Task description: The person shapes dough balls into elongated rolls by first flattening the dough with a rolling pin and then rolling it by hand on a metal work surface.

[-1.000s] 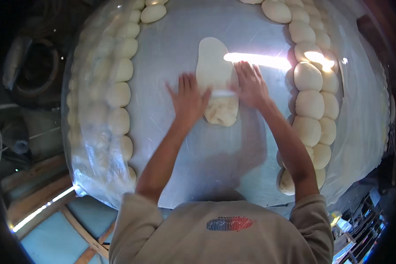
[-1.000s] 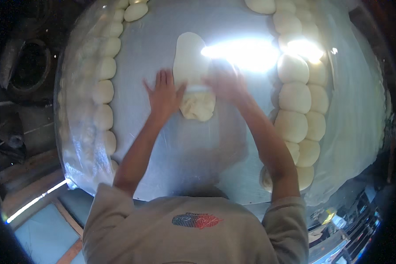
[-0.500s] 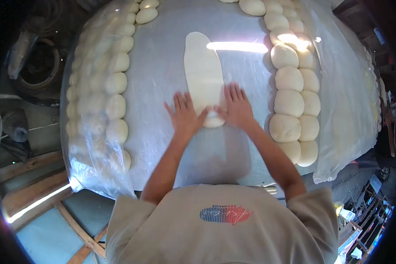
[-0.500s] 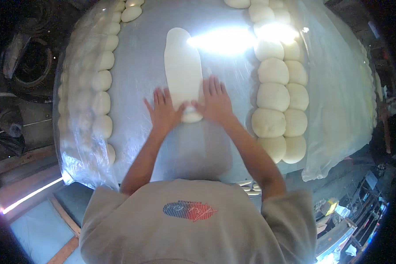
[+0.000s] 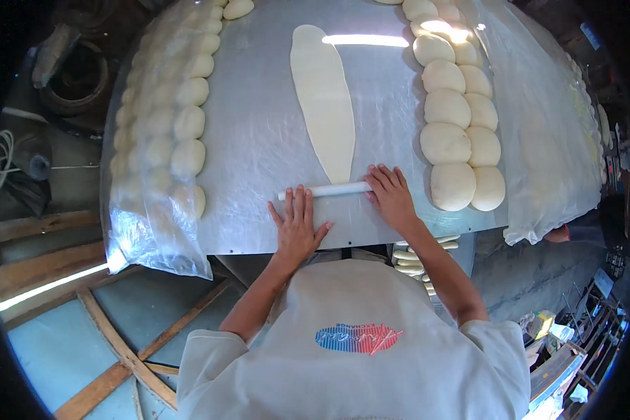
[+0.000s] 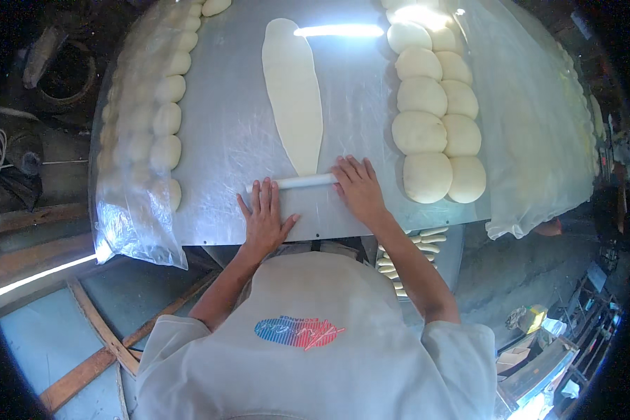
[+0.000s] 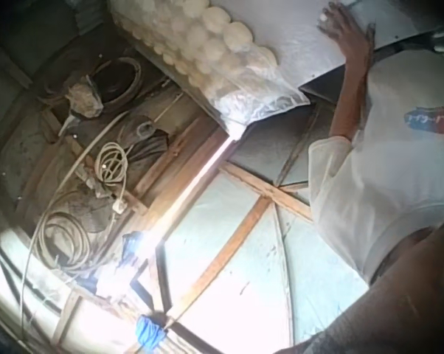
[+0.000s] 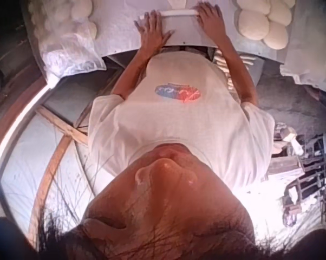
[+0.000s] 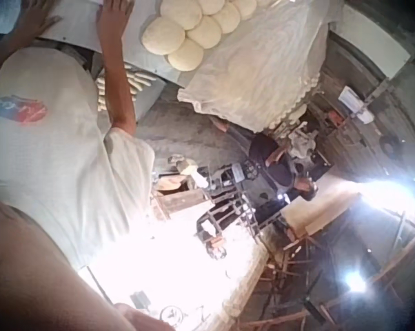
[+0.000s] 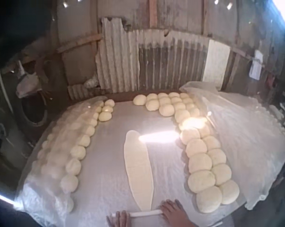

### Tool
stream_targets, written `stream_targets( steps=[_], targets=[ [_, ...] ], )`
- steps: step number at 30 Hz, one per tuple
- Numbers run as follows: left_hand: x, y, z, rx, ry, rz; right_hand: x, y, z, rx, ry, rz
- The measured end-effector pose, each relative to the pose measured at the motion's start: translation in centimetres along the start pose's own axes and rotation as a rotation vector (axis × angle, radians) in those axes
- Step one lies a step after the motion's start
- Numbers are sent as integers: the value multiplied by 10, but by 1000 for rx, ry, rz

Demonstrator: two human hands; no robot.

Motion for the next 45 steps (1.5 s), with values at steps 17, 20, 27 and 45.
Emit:
stream_targets(
  steps=[17, 20, 27, 45],
  targets=[
    [125, -18, 254, -119, 250, -179, -29, 36, 20, -205, -322, 36],
    [158, -20, 352, -233, 255, -235, -39, 11, 139, -340, -153, 333],
    [151, -20, 468, -271, 226, -213, -141, -49, 421, -146, -309, 319],
    [120, 251, 282, 44, -23, -1394, -14, 215, 292, 51, -158, 1315]
  ],
)
Point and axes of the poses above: each hand's wrist, its own z-axis towards the middle knuckle, its own y-axis out of the back of the hand, x = y × z, the point moved 4 cm from there along z, towards the middle knuckle, and after that the axes turned 6 degrees about z, right-handed, at the moved point
